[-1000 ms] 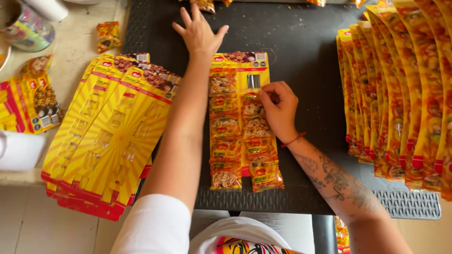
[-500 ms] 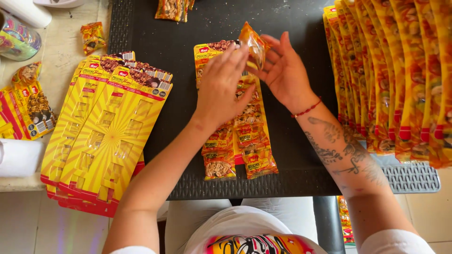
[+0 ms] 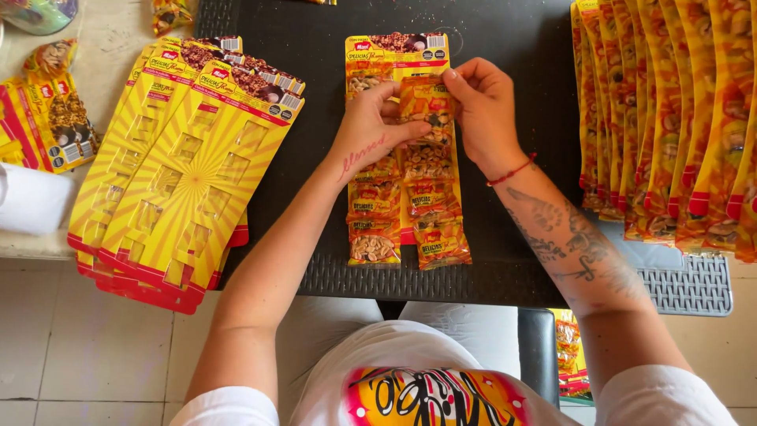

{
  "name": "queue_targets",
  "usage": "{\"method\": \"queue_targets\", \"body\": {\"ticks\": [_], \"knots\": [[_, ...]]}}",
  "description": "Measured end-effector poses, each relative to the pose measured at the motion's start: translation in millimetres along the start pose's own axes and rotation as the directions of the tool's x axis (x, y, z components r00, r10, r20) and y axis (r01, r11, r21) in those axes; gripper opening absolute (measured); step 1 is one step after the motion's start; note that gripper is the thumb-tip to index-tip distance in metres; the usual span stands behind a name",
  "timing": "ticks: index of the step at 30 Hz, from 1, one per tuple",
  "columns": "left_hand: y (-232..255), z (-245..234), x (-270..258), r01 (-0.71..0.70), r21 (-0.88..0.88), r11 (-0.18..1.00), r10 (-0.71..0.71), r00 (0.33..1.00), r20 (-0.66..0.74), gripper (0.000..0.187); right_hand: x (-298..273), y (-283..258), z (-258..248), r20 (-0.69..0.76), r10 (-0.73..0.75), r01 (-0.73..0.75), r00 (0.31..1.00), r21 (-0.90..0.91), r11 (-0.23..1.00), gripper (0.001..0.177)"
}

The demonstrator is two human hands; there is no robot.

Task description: The person places small snack packets into the clear windows of yellow and red cardboard backing cards. They pick up packets from a pile on the table and insert them one by one into the slots, then stack the completed cards.

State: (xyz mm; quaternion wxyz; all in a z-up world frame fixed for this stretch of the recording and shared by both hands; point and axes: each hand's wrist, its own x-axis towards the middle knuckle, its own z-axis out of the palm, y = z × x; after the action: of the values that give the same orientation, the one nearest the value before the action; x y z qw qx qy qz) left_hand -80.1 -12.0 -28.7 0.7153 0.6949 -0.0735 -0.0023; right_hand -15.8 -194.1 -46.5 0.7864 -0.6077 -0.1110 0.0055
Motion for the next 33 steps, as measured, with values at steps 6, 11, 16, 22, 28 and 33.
{"method": "queue_targets", "body": {"ticks": [6,11,16,22,28,33], "knots": [[3.6,-7.1,-4.9,-0.206,0.345,0.916,0.263,0.957,-0.126,0.03,-2.8,-29.9,5.0,0.237,-0.068,0.084,0.969,-0.056,0.995,0.041],[8.9,-9.5,-6.6,-0.215,0.332,0.919,0.284,0.942,-0.177,0.063,-2.7,-29.6,3.1,0.284,-0.193,0.267,0.939,-0.254,0.93,0.029],[10.3,-13.0,-5.0,-0.326,0.1,0.94,0.341,0.88,-0.33,0.029,-10.2,-30.6,8.6,0.268,-0.125,0.143,0.955,-0.05,0.988,0.034],[28.0,-5.6,-15.1,-0.451,0.171,0.876,0.478,0.861,-0.177,0.056,-25.4,-46.2,25.4,0.45,-0.087,0.295,0.889,-0.417,0.86,0.044],[3.0,-23.4,-3.1,-0.352,0.24,0.905,0.378,0.923,-0.071,0.044,-4.5,-9.9,0.7,0.447,-0.019,0.268,0.895,-0.501,0.823,0.042],[18.0,-13.3,-11.3,-0.397,0.294,0.87,0.403,0.914,0.045,0.051,-3.4,-24.6,0.6,0.546,0.096,0.211,0.833,-0.471,0.856,0.017]]}}
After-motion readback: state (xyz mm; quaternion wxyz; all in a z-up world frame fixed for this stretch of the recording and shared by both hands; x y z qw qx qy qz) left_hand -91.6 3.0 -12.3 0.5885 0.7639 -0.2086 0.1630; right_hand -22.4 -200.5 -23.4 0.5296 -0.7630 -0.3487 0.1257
